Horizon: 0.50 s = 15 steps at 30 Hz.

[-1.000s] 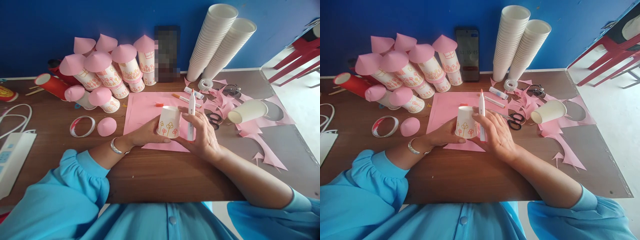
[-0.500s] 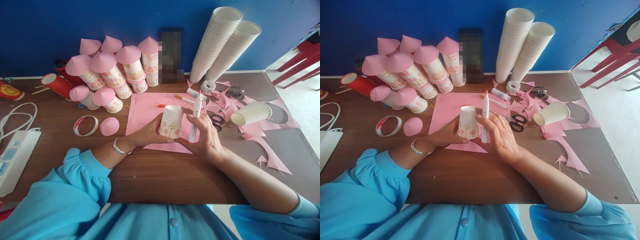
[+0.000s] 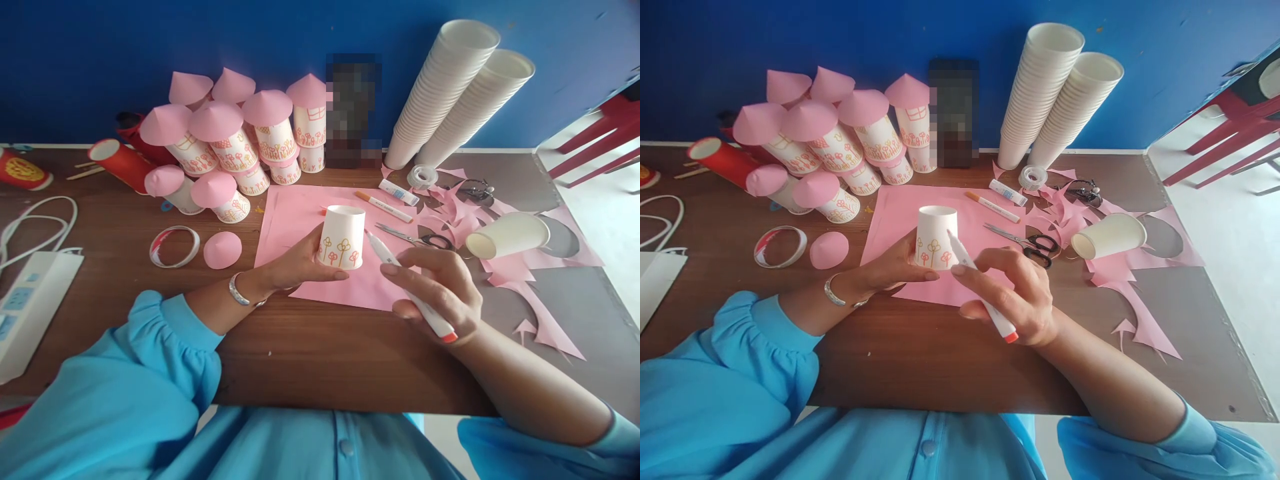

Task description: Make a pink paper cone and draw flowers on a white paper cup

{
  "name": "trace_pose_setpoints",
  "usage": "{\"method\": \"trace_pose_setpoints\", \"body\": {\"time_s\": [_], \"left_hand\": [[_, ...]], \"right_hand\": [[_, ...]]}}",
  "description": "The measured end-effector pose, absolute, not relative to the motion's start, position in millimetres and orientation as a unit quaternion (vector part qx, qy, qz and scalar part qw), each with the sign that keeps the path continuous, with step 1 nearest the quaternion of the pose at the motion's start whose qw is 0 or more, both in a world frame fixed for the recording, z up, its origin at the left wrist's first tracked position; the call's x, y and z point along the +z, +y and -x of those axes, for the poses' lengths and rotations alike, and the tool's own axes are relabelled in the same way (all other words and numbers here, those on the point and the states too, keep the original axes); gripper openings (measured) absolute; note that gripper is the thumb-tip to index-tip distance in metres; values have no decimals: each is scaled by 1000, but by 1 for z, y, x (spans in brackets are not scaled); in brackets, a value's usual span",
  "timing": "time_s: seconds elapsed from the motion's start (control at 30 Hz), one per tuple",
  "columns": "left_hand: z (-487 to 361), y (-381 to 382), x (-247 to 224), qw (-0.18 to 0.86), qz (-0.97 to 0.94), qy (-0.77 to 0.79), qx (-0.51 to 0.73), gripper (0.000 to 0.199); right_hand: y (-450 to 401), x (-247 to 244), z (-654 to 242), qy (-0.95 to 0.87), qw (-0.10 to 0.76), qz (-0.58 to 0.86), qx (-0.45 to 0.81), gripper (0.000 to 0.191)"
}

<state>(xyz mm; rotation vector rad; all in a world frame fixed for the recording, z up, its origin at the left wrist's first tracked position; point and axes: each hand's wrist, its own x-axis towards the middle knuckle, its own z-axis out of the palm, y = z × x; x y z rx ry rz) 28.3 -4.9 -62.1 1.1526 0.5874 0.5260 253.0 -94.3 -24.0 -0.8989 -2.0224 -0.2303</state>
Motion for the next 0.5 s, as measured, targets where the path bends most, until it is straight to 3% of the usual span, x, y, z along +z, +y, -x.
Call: {"method": "trace_pose_setpoints", "body": {"time_s": [0.17,0.33,0.5], "left_hand": [[-29,-3,-59,763,-542,255,243,70],[-26,0,-61,789,-512,241,241,66],[-25,2,-64,818,-486,187,243,59]], "right_hand": [[-100,-11,-248,-807,475,352,9,26],[-106,-10,-246,-701,539,432,177,19],[-108,-19,-245,-676,545,431,246,13]]}}
